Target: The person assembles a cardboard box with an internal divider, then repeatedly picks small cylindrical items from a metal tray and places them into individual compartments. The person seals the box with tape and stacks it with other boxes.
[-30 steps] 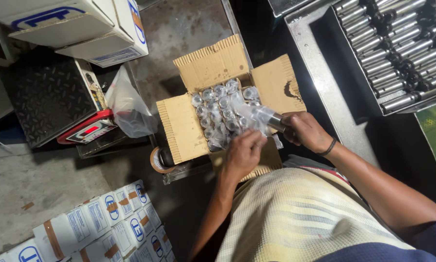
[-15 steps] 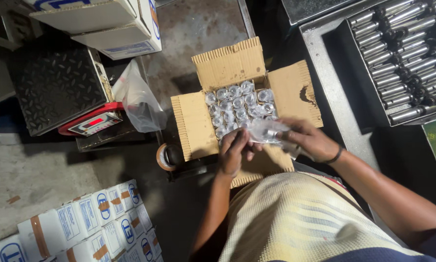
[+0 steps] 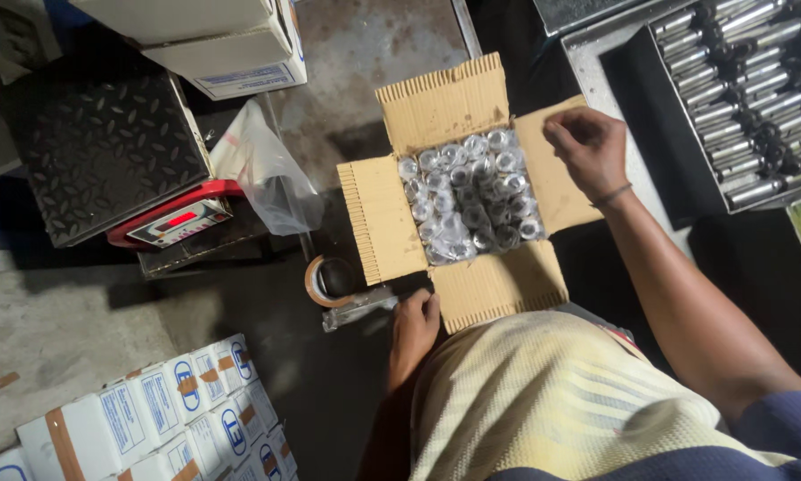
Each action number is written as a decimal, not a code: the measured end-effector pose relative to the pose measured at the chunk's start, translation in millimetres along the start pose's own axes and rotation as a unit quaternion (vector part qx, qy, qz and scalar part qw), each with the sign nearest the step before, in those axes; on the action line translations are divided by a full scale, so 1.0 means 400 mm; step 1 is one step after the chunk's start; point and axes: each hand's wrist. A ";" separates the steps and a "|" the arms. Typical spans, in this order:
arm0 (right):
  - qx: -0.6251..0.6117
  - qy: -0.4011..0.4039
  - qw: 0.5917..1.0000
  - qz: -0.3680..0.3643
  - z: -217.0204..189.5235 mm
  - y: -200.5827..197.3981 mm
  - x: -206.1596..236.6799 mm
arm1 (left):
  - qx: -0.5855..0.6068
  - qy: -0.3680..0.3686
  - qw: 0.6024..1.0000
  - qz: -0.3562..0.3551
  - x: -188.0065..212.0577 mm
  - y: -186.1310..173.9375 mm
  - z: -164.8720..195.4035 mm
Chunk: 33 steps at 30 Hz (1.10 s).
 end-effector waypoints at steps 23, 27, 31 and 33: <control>0.296 0.247 0.912 -0.142 -0.027 0.062 0.495 | -0.075 -0.066 0.993 -0.062 -0.022 -0.175 0.077; 0.411 0.129 0.878 -0.206 0.061 0.107 0.439 | -0.171 -0.073 0.978 0.096 -0.036 -0.226 0.124; 0.462 -0.074 0.878 -0.098 0.142 0.156 0.211 | -0.231 -0.154 0.953 0.122 -0.096 -0.256 0.151; 0.255 -0.095 0.959 -0.074 0.134 0.156 0.054 | -0.239 -0.170 0.947 0.128 -0.107 -0.262 0.159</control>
Point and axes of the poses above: each hand's wrist, its own x-axis away from the middle knuckle, its own y-axis out of the palm, z = x × y, and after that the axes turned 2 degrees about z, right-handed
